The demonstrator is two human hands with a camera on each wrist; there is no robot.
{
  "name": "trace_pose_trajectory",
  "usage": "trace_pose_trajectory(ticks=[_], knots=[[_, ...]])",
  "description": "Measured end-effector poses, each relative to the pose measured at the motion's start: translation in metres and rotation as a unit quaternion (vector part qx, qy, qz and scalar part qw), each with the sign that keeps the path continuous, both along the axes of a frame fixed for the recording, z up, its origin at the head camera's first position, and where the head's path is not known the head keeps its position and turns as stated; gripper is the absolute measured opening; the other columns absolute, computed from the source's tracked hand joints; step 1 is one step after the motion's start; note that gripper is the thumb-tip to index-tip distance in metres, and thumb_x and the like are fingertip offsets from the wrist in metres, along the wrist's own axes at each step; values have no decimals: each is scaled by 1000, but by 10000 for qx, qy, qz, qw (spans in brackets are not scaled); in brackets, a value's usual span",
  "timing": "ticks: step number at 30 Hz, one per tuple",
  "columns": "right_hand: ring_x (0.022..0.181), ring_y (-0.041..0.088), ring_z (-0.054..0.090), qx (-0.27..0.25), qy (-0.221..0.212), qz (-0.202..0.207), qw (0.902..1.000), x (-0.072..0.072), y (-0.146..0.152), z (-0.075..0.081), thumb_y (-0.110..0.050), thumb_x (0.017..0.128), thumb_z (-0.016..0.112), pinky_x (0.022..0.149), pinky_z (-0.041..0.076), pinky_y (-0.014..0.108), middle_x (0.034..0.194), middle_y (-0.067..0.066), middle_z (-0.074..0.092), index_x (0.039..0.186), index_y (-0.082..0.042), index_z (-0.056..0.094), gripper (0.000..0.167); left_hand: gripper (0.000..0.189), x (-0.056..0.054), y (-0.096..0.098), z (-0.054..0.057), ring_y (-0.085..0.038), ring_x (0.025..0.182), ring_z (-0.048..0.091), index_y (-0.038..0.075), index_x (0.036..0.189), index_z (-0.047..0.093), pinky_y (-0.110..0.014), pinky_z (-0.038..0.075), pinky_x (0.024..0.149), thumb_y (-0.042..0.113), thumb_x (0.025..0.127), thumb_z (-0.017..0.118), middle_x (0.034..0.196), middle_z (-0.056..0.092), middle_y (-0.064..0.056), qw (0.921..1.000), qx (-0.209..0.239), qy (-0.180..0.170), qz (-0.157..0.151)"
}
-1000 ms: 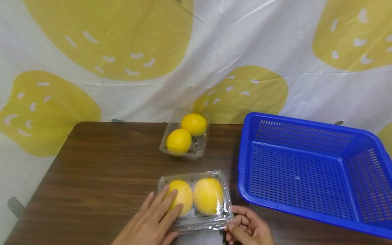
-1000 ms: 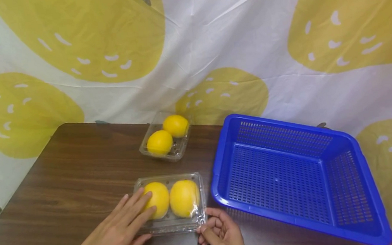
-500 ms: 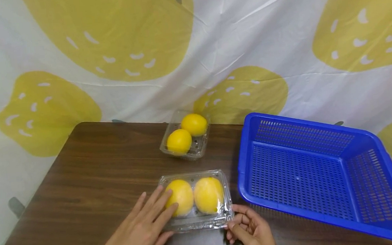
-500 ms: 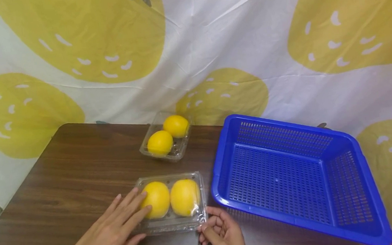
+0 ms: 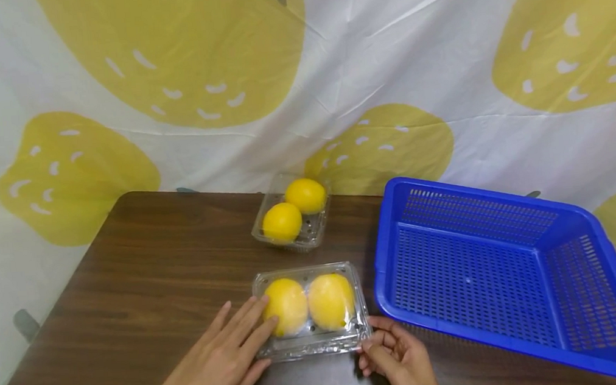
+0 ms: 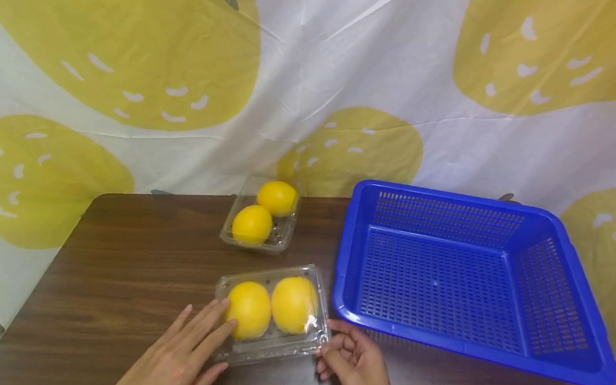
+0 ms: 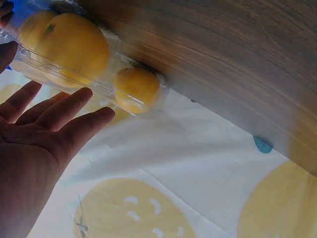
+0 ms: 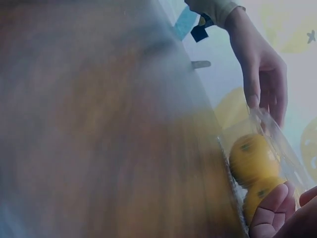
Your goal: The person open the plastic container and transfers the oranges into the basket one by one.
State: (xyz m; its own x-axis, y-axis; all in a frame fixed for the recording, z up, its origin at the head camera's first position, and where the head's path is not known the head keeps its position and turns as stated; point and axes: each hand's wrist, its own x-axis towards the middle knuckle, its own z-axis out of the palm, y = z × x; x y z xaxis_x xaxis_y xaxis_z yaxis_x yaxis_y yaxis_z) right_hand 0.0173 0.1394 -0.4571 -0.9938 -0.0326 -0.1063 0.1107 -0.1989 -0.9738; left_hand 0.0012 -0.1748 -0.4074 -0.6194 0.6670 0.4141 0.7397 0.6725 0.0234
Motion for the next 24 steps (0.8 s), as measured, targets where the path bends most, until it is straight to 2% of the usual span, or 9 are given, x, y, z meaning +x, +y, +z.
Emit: trace_pose_trajectory(ticks=[4, 6, 10, 12, 17, 22, 24], knots=[[69, 15, 67, -476, -412, 65, 9980, 2, -4, -2, 8, 101, 62, 62, 63, 28, 90, 7, 71, 127, 10, 50, 29, 64, 0, 1, 0, -36, 144, 60, 5, 150, 65, -66, 53, 111, 46, 121, 26, 163, 55, -21, 10000, 14, -24, -23], [68, 15, 67, -533, -629, 159, 9965, 5, -6, -2, 4, 103, 63, 61, 63, 28, 89, 6, 72, 119, 4, 53, 19, 64, 0, 1, 0, -37, 144, 60, 5, 150, 65, -66, 54, 110, 46, 121, 26, 163, 54, -21, 10000, 13, -63, -33], [66, 14, 67, -478, -974, 447, 9931, 9, -13, -2, -5, 105, 66, 59, 60, 25, 88, 8, 73, 107, 0, 60, 8, 63, 0, 0, 1, -38, 144, 60, 5, 150, 65, -67, 54, 109, 46, 120, 28, 163, 55, -21, 9998, 36, -166, -40], [66, 14, 67, -468, -1057, 592, 9915, 11, -16, -1, -8, 106, 67, 57, 59, 24, 89, 8, 74, 104, 0, 63, 9, 61, 1, 0, 1, -38, 144, 59, 5, 151, 64, -67, 54, 110, 46, 120, 31, 164, 54, -21, 9997, 47, -235, -19], [65, 12, 69, -489, -1116, 808, 9893, 14, -23, 0, -14, 107, 69, 55, 58, 22, 91, 10, 78, 108, 11, 66, 24, 56, 3, 0, 1, -38, 146, 57, 5, 152, 64, -66, 52, 112, 44, 120, 40, 166, 52, -21, 9992, 39, -406, 29], [65, 15, 75, -456, -1342, 907, 9857, 16, -28, 2, -17, 106, 71, 56, 61, 22, 102, 17, 82, 118, 17, 66, 37, 52, 3, 0, 1, -38, 147, 56, 6, 153, 63, -66, 52, 113, 42, 118, 50, 167, 50, -20, 9986, -40, -516, 66], [66, 16, 77, -463, -1425, 976, 9839, 16, -31, 3, -17, 105, 72, 57, 63, 24, 107, 20, 82, 124, 19, 65, 41, 52, 3, 0, 1, -38, 147, 57, 6, 152, 63, -66, 53, 112, 43, 119, 47, 166, 51, -20, 9988, -32, -493, 55]])
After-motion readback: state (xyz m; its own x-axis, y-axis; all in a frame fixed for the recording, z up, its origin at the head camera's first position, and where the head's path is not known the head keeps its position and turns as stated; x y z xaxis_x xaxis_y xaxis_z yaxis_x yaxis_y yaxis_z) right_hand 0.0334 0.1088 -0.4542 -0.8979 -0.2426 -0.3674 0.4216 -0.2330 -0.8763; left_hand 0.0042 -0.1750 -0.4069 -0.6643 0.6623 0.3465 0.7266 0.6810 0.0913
